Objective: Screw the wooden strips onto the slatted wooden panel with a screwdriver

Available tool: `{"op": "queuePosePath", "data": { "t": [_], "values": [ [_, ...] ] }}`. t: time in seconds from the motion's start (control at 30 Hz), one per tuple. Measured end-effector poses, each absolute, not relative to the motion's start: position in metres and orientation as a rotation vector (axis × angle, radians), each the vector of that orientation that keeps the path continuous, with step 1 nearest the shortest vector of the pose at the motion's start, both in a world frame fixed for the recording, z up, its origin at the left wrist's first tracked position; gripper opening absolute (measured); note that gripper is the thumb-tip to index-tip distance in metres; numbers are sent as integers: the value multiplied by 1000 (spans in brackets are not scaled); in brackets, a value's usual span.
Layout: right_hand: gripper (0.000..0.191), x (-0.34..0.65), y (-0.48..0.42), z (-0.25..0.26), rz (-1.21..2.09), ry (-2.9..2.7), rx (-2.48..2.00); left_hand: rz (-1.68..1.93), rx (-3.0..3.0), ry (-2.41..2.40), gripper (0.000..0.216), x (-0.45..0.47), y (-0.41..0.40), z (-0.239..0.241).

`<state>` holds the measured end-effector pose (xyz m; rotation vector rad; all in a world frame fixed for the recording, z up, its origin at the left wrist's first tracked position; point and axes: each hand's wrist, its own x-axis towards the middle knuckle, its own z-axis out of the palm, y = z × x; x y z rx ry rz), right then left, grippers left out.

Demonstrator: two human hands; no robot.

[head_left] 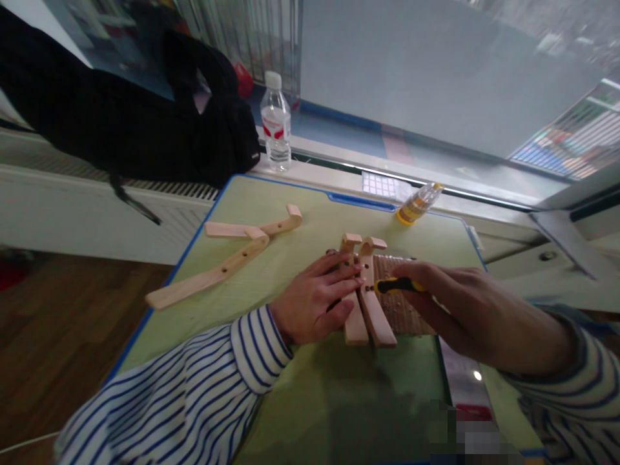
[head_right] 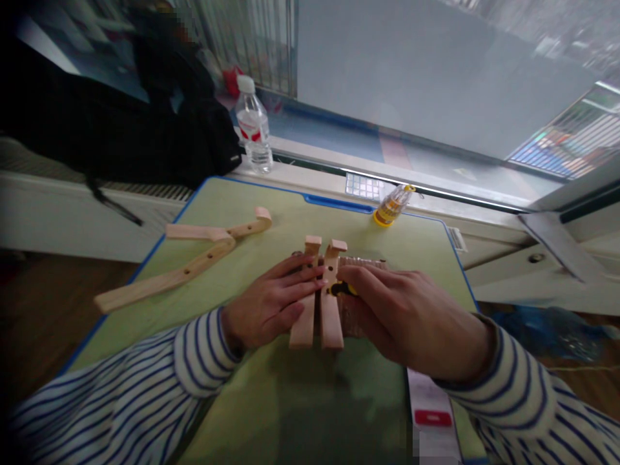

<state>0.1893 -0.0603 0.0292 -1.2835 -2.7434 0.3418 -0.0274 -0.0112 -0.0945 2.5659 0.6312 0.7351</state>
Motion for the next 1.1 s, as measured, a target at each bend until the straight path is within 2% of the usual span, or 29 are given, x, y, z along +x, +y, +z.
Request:
{"op": "queuePosePath", "data": {
  "t": [0.33,0.47,0.87,1.1],
  "values": [
    [19,184,-62,9,23,-2523,-1506,722,2542,639,44,-27,-12,-94],
    [15,182,-61,2,16,-2393,-1483,711,2542,653,44,-27,-13,-92],
    [32,191,-56,15,225,-2681,-1307,754,2548,618,44,-27,-12,-93],
    [38,192,-58,31,137,-2845,-1234,723,2534,647,44,-28,-12,-92]
  ]
}}
